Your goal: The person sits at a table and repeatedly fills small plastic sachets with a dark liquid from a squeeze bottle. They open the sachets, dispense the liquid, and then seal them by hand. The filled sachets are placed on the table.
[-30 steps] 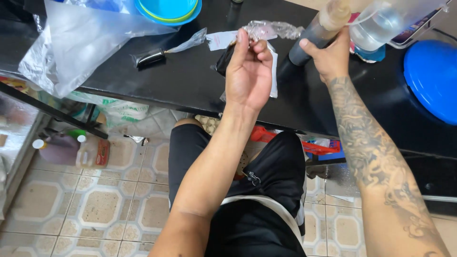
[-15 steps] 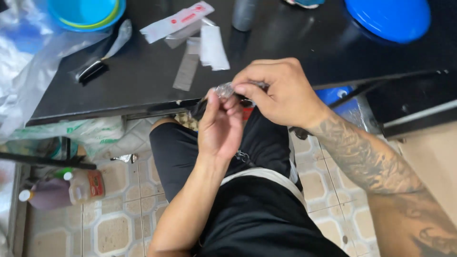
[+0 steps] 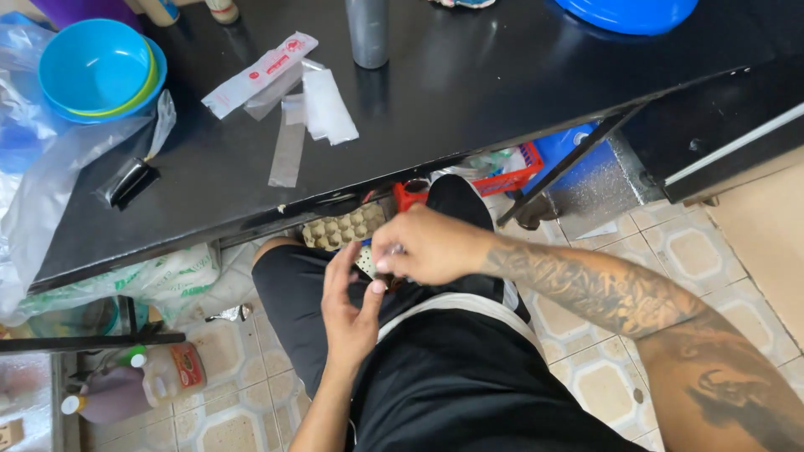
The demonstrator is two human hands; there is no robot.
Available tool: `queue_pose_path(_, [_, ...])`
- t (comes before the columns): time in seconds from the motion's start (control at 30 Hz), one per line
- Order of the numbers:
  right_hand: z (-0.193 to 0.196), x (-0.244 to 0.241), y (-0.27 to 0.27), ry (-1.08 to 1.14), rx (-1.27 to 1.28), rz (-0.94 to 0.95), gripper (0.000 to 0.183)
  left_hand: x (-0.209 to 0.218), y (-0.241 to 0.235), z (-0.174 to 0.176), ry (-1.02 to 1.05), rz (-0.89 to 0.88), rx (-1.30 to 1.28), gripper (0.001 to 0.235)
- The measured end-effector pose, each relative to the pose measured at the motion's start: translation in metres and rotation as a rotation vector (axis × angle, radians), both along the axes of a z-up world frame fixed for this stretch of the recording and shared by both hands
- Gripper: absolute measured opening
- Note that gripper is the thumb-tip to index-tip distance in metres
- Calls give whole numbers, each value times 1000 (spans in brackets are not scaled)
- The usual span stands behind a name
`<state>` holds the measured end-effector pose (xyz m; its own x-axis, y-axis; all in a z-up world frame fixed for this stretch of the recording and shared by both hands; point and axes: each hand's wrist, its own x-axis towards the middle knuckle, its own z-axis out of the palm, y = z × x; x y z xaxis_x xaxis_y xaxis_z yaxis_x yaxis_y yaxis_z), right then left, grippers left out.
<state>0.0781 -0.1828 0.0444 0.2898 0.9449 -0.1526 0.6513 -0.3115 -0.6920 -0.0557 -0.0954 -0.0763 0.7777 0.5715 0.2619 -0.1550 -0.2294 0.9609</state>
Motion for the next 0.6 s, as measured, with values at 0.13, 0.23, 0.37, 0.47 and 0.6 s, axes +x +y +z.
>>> queue_pose_path(0.13, [-10, -5, -8, -61, 99, -61, 10, 19, -9, 14, -26, -105, 129, 20])
queue_pose_path(0.23, [-12, 6, -22, -94, 157, -119, 9, 25, -14, 5, 13, -192, 58, 27])
queue_pose_path(0.37, [11, 17, -38, -44, 341, -150, 12, 24, -7, 12, 7, -241, 90, 30])
queue_pose_path(0.47, [23, 19, -45, -66, 409, -95, 14, 24, -9, 32, -99, -320, 130, 35])
queue_pose_path(0.6, [40, 20, -51, -113, 493, -36, 13, 29, -10, 39, -166, -401, 212, 33])
